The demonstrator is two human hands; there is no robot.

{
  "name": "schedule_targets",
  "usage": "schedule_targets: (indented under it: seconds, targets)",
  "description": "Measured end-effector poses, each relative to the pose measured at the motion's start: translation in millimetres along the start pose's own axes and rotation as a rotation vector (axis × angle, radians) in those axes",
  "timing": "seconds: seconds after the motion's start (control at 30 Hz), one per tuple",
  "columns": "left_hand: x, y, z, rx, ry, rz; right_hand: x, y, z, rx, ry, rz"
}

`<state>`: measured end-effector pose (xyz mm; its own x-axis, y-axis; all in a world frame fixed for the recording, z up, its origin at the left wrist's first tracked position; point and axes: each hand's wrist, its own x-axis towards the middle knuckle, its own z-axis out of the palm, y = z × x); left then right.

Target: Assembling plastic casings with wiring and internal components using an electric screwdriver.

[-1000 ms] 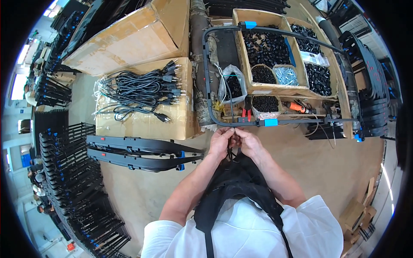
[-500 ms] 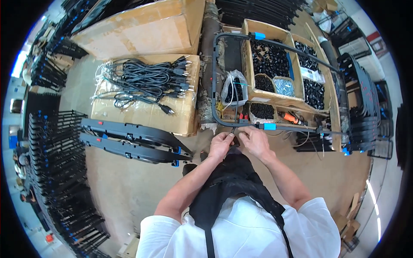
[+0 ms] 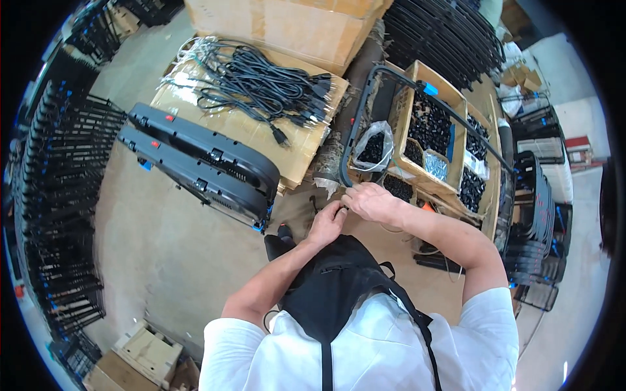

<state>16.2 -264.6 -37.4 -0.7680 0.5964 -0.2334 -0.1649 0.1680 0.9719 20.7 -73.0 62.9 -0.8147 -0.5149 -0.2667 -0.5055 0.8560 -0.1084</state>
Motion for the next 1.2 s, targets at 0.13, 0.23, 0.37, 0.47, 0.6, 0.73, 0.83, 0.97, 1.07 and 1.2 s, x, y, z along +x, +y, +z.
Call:
schedule_targets:
  seconds: [0.13, 0.23, 0.37, 0.47, 0.6, 0.73, 0.83, 0.97, 1.07, 1.2]
  targets:
    - [0.7, -0.3, -1.7, 0.087, -0.009, 0.004, -16.3, 0.5, -8.0, 0.155, -0.003, 0.095]
    - [2.9, 1.3, -4.7, 0.092, -0.063, -0.080, -18.6, 2.4, -7.4, 0.299, -0.018, 0.211]
    - [4.3, 7.1, -7.1, -0.002, -0.114, -0.179, -17.3, 0.3, -7.3, 0.454, 0.127, 0.163]
    - [6.6, 14.5, -11.3, 0.007, -0.133, -0.212, -17.0, 3.0, 2.7, 0.469, 0.208, 0.121]
    - [5.5, 19.3, -11.7, -0.029, -0.123, -0.243, -16.3, 5.2, 8.0, 0.425, 0.239, 0.031]
    - [7.1, 7.4, -9.3, -0.062, -0.120, -0.261, -11.5, 6.5, 8.0, 0.425, 0.197, 0.009]
    - [7.2, 15.3, -9.8, -0.052, -0.133, -0.275, -13.2, 4.7, 10.5, 0.403, 0.166, 0.050]
    - [13.1, 5.7, -3.7, -0.086, -0.137, -0.284, -16.3, -0.9, 9.8, 0.369, 0.143, 0.113]
    - [16.6, -11.3, -3.7, -0.107, -0.170, -0.340, -16.1, -5.1, 14.2, 0.365, 0.145, 0.151]
    - [19.3, -14.3, 0.5, -0.160, -0.200, -0.381, -24.5, -20.6, 25.7, 0.418, 0.204, 0.279]
